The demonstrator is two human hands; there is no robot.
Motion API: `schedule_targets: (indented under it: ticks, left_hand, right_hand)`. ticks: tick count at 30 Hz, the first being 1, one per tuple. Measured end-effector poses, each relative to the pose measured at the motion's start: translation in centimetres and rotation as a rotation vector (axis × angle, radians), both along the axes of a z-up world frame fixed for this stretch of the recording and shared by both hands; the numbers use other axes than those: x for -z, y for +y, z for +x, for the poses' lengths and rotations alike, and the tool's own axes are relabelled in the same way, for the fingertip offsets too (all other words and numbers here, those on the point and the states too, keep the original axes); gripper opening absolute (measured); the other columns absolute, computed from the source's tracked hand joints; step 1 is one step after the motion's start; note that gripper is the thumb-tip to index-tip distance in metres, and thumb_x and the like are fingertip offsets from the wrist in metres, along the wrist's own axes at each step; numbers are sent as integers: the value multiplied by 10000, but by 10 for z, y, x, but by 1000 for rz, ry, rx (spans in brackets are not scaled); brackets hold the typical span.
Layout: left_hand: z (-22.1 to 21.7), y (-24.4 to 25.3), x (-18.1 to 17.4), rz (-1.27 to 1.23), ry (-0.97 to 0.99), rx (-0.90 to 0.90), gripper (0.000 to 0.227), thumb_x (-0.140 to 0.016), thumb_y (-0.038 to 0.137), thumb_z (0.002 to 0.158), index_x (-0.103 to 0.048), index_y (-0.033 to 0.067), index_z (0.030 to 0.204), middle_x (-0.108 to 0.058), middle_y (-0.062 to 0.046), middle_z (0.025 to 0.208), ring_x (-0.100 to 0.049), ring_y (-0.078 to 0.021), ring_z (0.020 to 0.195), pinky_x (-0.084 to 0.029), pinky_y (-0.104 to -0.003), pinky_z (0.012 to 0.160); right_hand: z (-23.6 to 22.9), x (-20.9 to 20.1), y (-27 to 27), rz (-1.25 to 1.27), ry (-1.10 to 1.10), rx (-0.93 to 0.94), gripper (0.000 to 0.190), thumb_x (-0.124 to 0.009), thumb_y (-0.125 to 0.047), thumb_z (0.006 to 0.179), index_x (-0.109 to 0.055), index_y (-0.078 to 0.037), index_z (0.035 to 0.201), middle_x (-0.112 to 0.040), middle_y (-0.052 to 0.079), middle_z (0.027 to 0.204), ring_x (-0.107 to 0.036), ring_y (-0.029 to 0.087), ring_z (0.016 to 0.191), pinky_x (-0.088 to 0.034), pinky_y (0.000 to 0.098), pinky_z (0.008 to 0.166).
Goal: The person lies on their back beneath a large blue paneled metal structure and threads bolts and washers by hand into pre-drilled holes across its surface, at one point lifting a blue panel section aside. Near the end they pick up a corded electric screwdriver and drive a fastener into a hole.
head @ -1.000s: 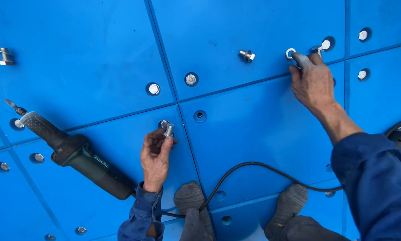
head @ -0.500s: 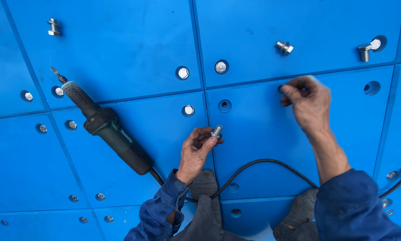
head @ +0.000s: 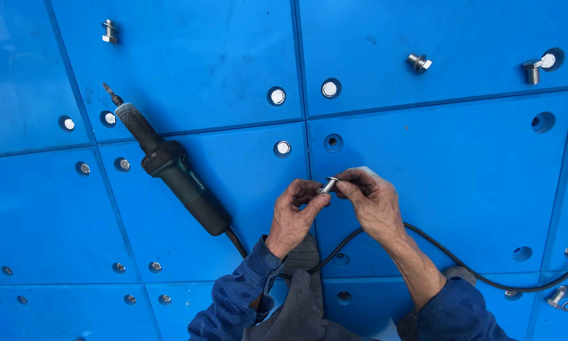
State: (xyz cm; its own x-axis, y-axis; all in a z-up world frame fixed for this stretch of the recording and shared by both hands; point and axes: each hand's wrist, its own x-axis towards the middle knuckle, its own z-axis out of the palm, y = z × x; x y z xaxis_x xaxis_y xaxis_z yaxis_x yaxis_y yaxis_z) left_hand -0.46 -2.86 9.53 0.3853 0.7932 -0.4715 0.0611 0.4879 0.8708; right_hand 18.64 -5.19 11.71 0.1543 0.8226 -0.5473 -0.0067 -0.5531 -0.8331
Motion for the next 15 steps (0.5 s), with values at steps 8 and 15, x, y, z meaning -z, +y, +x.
schedule_targets:
  ticks: [8, 15]
  left_hand:
    - [3, -1, -2, 21, 89, 96, 437, -756, 348, 918, -693, 85, 1262, -753, -54, 983, -741, -156, 896, -656, -342, 792]
    - [11, -1, 25, 240, 253, -6, 338, -766, 338, 923, -750, 45, 1092, -631, -112, 1108, -706, -194, 943, -650, -341, 739]
  right_hand:
    - [-7, 12, -17, 83, -299, -150, 142, -699, -183, 962, -767, -86, 1041, -803, 58, 954, -760, 173, 813, -615, 338, 663]
    - [-2, 14, -10, -59, 282, -22, 338, -713, -122, 881, -663, -79, 1212, -751, 74, 1092, -735, 198, 1050, -659, 358, 883]
